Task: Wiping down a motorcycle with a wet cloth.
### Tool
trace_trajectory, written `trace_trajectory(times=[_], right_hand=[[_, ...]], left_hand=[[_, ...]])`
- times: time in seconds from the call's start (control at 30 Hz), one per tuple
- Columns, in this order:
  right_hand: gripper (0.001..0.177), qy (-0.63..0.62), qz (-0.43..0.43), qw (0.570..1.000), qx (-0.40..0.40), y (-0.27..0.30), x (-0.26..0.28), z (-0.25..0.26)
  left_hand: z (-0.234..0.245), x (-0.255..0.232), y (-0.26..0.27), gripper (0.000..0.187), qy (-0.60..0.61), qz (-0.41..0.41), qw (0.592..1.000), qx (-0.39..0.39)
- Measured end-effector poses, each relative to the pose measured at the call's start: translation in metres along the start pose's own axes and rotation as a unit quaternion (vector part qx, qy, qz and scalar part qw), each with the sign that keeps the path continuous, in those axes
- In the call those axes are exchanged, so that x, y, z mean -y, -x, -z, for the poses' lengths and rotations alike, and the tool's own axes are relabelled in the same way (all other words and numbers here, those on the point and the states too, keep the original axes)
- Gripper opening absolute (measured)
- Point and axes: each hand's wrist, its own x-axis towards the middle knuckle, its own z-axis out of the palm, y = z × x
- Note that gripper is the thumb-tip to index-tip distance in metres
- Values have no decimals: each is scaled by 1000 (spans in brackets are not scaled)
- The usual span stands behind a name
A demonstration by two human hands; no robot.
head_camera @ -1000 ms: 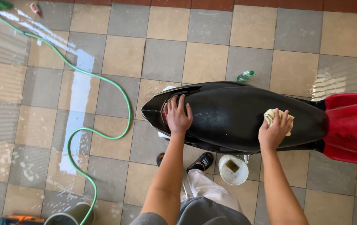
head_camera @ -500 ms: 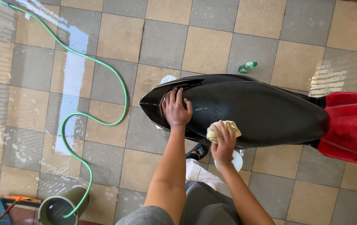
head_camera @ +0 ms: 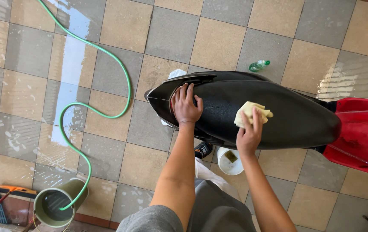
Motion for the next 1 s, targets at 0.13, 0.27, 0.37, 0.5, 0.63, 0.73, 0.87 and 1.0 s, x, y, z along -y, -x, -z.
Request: trace_trajectory(times=[0.13, 0.27, 0.37, 0.5, 0.63, 0.73, 0.87, 1.0], right_hand=[[53, 8, -5, 999, 33, 35, 7, 7], [48, 16, 24, 999, 39, 47, 1, 21], [50, -35, -10, 999, -11, 20, 7, 27], [49, -107, -19, 988, -113, -39, 17, 11], [53, -43, 57, 996, -49, -54, 41, -14], [51, -8, 99, 994, 52, -39, 65, -23], [45, -35, 91, 993, 71, -13, 59, -9], [28, -86, -86, 992, -40, -4, -2, -8]], left_hand=[[1, 0, 1, 45, 3, 2, 1000, 1], [2, 0, 1, 45, 3, 0, 1000, 0], [0, 1, -1, 45, 2, 6, 1000, -7], [3, 0, -2, 45, 3, 17, 1000, -1], [1, 1, -2, 44, 12, 15, 1000, -1], [-2, 6, -1, 43, 18, 8, 1000, -7], [-3, 8, 0, 42, 22, 5, 1000, -9], [-1, 5, -1, 42, 21, 5, 1000, -9]])
